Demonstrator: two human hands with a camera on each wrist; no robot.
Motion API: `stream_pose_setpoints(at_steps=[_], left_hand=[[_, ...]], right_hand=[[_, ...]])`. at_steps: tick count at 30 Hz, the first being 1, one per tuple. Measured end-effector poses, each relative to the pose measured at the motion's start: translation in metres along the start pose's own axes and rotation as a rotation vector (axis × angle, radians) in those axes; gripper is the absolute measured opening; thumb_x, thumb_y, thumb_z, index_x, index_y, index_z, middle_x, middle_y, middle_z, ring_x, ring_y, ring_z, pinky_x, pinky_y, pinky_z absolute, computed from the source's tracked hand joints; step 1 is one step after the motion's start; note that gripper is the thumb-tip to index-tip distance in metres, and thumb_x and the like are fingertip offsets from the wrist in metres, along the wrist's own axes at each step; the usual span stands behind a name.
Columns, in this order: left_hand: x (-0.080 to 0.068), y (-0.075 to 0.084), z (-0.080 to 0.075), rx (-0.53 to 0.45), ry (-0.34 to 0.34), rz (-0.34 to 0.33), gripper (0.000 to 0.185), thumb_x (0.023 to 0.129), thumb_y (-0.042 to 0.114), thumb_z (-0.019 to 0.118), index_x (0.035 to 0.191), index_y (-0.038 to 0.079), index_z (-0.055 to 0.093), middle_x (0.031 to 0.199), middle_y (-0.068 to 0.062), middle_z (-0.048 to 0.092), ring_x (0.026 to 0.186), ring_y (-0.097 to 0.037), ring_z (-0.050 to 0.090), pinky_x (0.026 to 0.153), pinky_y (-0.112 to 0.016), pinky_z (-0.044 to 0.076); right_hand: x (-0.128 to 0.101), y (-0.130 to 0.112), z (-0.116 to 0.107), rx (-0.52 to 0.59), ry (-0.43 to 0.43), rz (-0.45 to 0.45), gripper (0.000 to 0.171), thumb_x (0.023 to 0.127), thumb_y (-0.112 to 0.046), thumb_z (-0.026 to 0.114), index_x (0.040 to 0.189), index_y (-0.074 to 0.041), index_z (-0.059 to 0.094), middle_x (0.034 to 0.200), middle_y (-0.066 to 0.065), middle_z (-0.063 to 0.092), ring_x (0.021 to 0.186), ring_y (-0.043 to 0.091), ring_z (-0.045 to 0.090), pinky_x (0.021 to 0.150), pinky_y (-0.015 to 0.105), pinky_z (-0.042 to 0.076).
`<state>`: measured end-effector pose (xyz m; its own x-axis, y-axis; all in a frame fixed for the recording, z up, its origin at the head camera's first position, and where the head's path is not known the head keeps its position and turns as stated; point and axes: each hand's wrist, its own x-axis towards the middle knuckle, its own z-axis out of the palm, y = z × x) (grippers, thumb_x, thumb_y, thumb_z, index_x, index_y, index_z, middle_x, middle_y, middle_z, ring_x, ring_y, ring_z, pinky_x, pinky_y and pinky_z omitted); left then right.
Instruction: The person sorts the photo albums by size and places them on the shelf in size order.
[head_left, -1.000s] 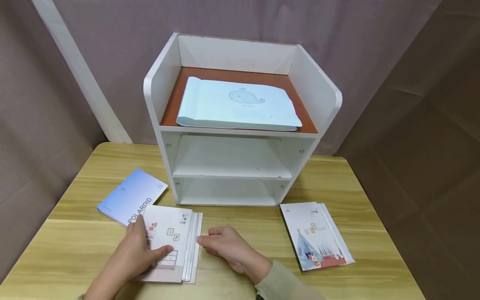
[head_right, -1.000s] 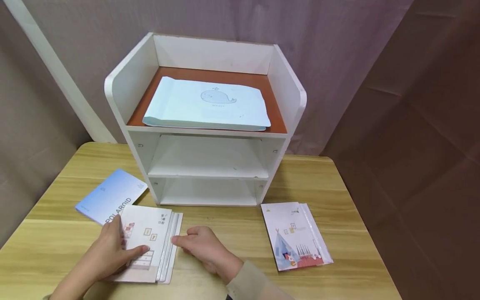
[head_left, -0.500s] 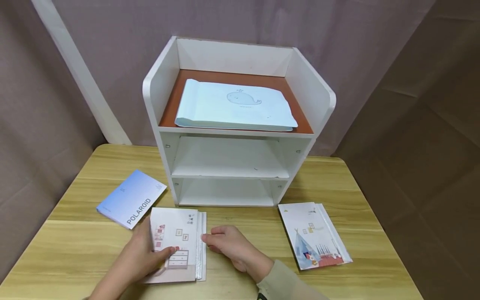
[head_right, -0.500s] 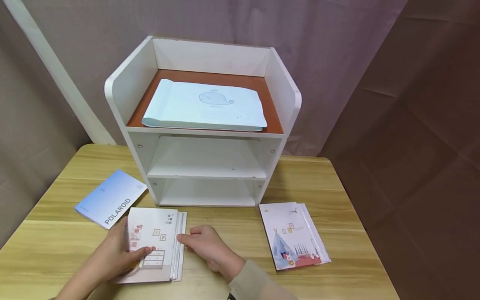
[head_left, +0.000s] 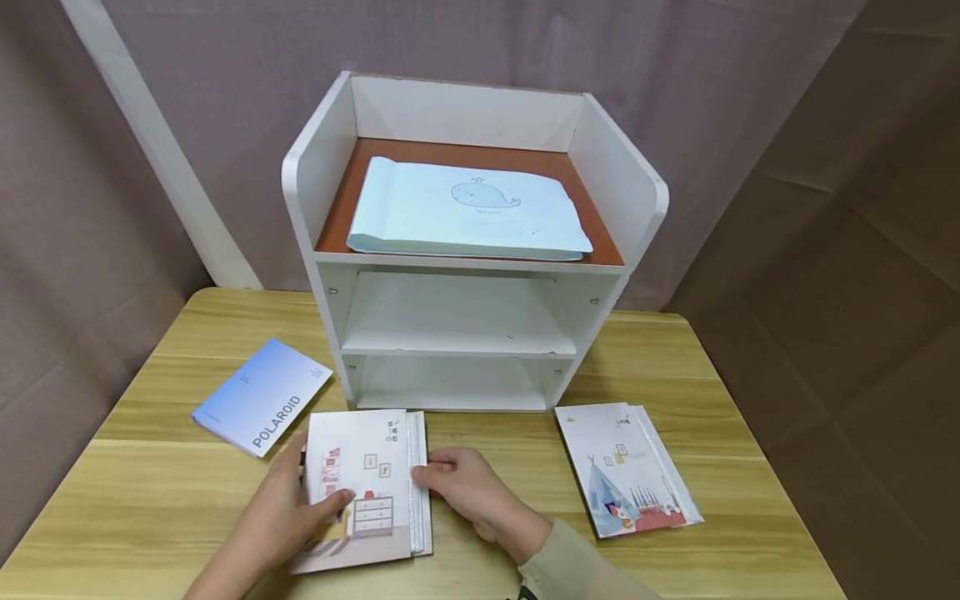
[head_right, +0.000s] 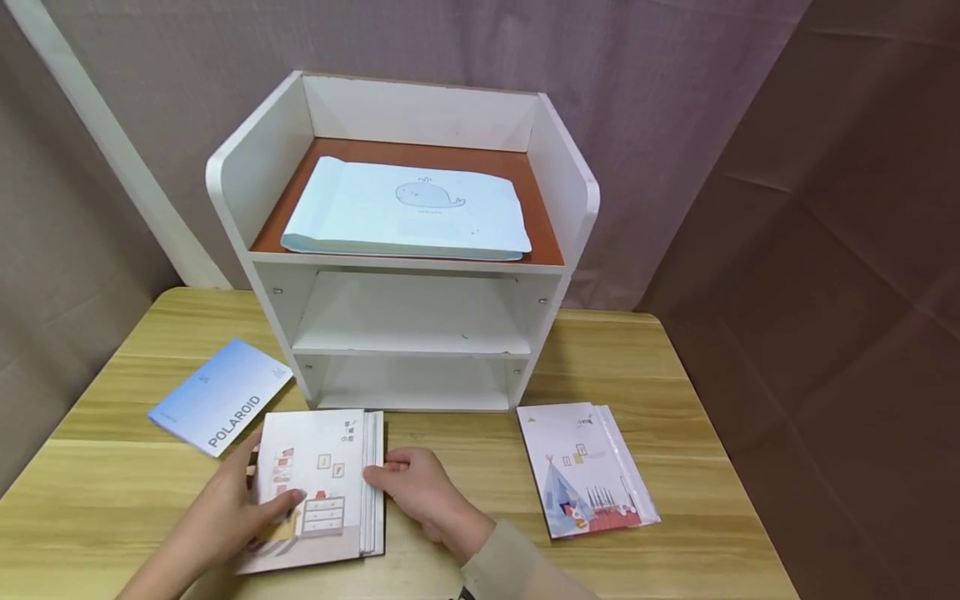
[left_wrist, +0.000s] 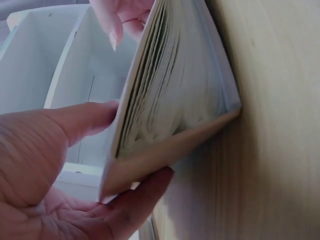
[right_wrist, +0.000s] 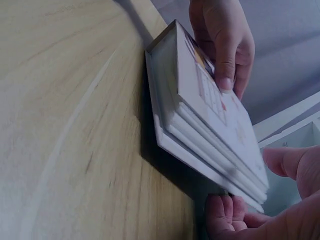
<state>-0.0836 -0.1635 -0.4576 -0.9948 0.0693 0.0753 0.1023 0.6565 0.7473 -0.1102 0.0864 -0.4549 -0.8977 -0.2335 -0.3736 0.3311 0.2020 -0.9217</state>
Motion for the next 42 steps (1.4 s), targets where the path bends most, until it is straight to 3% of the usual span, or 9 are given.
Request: stream_pose_setpoints(at_steps=[3,6,15,19,24,30,42], left_hand=[[0.0,0.002,0.002,-0.021,0.018,-0.001,0.095,0.075,0.028,0.085,0.145,-0.005,0.029,0.124,-0.022,0.054,0.097,-0.025,0.059,0.084,-0.038,0.052],[0.0,0.004,0.003,-0.04,0.031,-0.013,0.093,0.076,0.026,0.084,0.145,-0.002,0.029,0.121,-0.02,0.055,0.088,-0.02,0.059,0.072,-0.029,0.054],[-0.002,0.012,0.008,-0.084,0.068,-0.017,0.089,0.08,0.024,0.082,0.147,0.002,0.027,0.119,-0.018,0.054,0.09,-0.023,0.06,0.073,-0.029,0.055],[-0.002,0.017,0.009,-0.119,0.086,-0.002,0.087,0.081,0.022,0.081,0.146,0.002,0.027,0.118,-0.018,0.055,0.097,-0.028,0.06,0.076,-0.033,0.055],[-0.003,0.025,0.012,-0.172,0.061,-0.017,0.086,0.082,0.02,0.079,0.146,0.002,0.025,0.125,-0.019,0.053,0.106,-0.031,0.058,0.079,-0.033,0.056],[-0.004,0.031,0.014,-0.232,0.086,-0.013,0.085,0.083,0.015,0.078,0.147,0.008,0.024,0.127,-0.018,0.051,0.105,-0.03,0.059,0.079,-0.03,0.056],[-0.003,0.043,0.018,-0.347,0.152,0.101,0.08,0.08,0.009,0.08,0.145,0.014,0.033,0.124,-0.006,0.053,0.102,-0.021,0.059,0.079,-0.028,0.056]], right_hand=[[0.0,-0.001,-0.002,-0.041,0.029,-0.023,0.046,0.086,-0.021,0.075,0.119,0.008,0.06,0.099,0.009,0.063,0.094,0.02,0.059,0.082,0.033,0.053],[0.001,-0.002,-0.004,-0.104,0.064,-0.056,0.037,0.085,-0.021,0.075,0.112,0.002,0.066,0.092,0.007,0.06,0.086,0.018,0.056,0.074,0.03,0.05],[0.002,-0.001,-0.01,-0.208,0.081,-0.155,0.038,0.087,-0.025,0.073,0.116,-0.001,0.064,0.094,0.005,0.06,0.085,0.017,0.056,0.073,0.028,0.051],[0.001,0.0,-0.01,-0.124,0.051,-0.169,0.045,0.087,-0.021,0.073,0.123,0.001,0.057,0.097,0.007,0.061,0.084,0.018,0.062,0.07,0.028,0.056],[-0.001,0.002,-0.01,0.014,-0.014,-0.183,0.048,0.089,-0.017,0.071,0.125,-0.001,0.045,0.102,0.011,0.067,0.081,0.024,0.069,0.065,0.037,0.059],[-0.003,0.0,-0.012,0.029,-0.001,-0.235,0.046,0.088,-0.015,0.071,0.124,-0.003,0.045,0.105,0.011,0.068,0.082,0.026,0.069,0.065,0.038,0.059],[-0.008,-0.013,-0.029,0.114,-0.008,-0.321,0.046,0.087,-0.014,0.073,0.125,-0.006,0.049,0.109,0.014,0.067,0.087,0.031,0.069,0.069,0.044,0.059]])
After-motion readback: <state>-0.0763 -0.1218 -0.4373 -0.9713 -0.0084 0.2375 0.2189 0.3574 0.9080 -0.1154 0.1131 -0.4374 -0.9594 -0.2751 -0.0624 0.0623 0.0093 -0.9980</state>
